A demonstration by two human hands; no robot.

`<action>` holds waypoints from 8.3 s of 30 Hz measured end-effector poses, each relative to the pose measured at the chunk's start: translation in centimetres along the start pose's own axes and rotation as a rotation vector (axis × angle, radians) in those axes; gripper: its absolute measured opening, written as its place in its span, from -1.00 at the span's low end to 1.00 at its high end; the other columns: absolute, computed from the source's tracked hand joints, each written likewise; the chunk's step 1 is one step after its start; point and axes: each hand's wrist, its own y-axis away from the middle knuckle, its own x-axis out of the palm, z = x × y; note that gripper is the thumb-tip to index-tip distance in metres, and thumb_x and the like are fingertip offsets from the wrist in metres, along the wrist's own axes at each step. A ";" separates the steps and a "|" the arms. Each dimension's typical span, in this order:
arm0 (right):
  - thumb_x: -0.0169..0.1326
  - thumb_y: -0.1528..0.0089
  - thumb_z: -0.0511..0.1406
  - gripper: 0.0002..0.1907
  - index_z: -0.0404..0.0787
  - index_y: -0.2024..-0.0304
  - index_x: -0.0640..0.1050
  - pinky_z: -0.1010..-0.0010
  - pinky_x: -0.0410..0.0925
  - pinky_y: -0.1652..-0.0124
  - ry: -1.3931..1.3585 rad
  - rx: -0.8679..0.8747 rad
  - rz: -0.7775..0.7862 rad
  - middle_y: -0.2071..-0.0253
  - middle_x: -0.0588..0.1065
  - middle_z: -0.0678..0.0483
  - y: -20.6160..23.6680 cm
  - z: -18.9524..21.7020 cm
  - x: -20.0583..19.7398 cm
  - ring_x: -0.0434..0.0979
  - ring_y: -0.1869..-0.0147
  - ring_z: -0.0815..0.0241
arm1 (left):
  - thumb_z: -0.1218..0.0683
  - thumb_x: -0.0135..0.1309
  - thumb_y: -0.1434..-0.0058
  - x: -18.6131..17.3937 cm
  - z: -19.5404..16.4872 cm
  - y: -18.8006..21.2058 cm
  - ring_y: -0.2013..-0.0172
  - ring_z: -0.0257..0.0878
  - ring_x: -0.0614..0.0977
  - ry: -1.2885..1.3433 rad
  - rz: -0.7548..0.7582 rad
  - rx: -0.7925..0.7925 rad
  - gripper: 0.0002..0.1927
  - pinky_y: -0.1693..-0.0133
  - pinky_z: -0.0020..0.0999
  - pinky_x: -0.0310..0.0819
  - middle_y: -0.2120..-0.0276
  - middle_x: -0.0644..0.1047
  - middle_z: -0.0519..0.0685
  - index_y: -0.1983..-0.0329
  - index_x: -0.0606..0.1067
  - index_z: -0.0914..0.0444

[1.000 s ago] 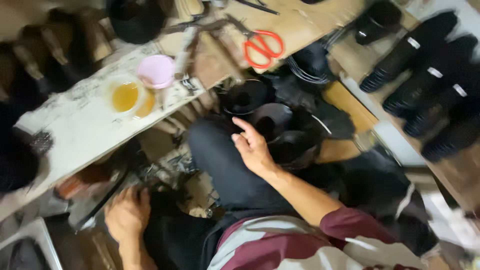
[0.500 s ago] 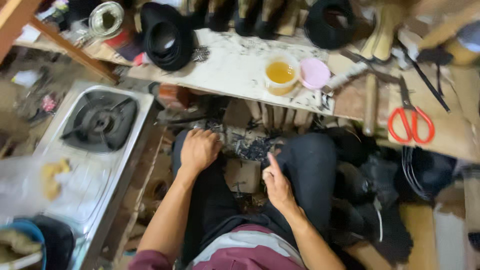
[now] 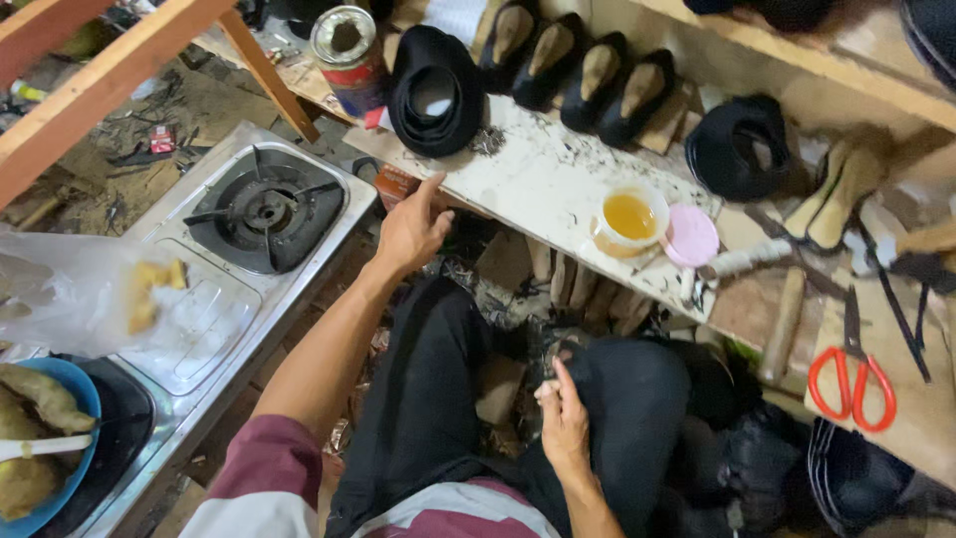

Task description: The person applies adhesive to the edges of a black shoe upper and presses it onto a sole component. They repeat this process for multiple units, handling each shoe individually and placing finished pairs into a pile.

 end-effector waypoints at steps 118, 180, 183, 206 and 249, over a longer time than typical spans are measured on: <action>0.35 -0.17 -0.02 -0.47 -0.24 -0.02 0.65 0.00 0.22 -0.28 0.910 -0.312 0.034 -0.28 0.42 -0.15 -19.0 1.2 -7.1 0.35 -0.39 -0.13 | 0.37 -0.01 -0.15 11.2 0.4 12.1 0.05 -0.23 0.53 1.023 0.285 -0.570 -0.58 0.01 -0.39 0.40 0.08 0.52 -0.02 -0.11 0.47 0.33; 0.20 -0.11 -0.35 -0.62 0.00 0.00 0.63 0.21 0.45 0.35 0.807 -0.427 0.828 0.27 0.51 0.08 -14.8 1.3 -6.5 0.58 0.32 0.02 | 0.29 -0.03 -0.17 6.9 2.2 6.1 -0.03 -0.28 0.50 1.066 0.552 -0.320 -0.56 -0.08 -0.39 0.37 0.00 0.50 -0.07 -0.15 0.37 0.29; 0.20 -0.23 -0.34 -0.69 -0.17 -0.04 0.63 0.24 0.46 0.14 0.750 -0.535 0.392 0.11 0.52 0.03 -16.9 1.7 -8.2 0.59 0.10 0.00 | 0.22 -0.01 -0.26 5.3 1.2 6.0 -0.08 -0.21 0.53 0.909 0.407 -0.093 -0.59 -0.13 -0.33 0.39 -0.04 0.53 -0.02 -0.20 0.40 0.32; 0.14 -0.14 -0.37 -0.58 -0.16 -0.09 0.60 0.32 0.47 0.21 0.485 -0.290 0.515 0.10 0.51 0.00 -12.3 1.9 -3.6 0.61 0.20 0.07 | 0.23 -0.17 -0.42 7.0 -1.3 7.2 -0.01 -0.28 0.50 1.230 0.375 -0.214 -0.66 -0.10 -0.36 0.37 0.00 0.51 -0.03 -0.22 0.43 0.34; 0.31 -0.25 0.04 -0.51 -0.17 0.00 0.64 0.00 0.22 -0.52 0.728 -0.324 0.058 -0.58 0.18 -0.09 -22.0 -1.8 -9.5 0.14 -0.62 -0.15 | 0.09 -0.06 -0.46 3.3 -0.9 6.9 0.02 -0.25 0.58 0.908 0.323 0.089 -0.74 -0.07 -0.36 0.44 0.05 0.54 -0.02 -0.11 0.45 0.32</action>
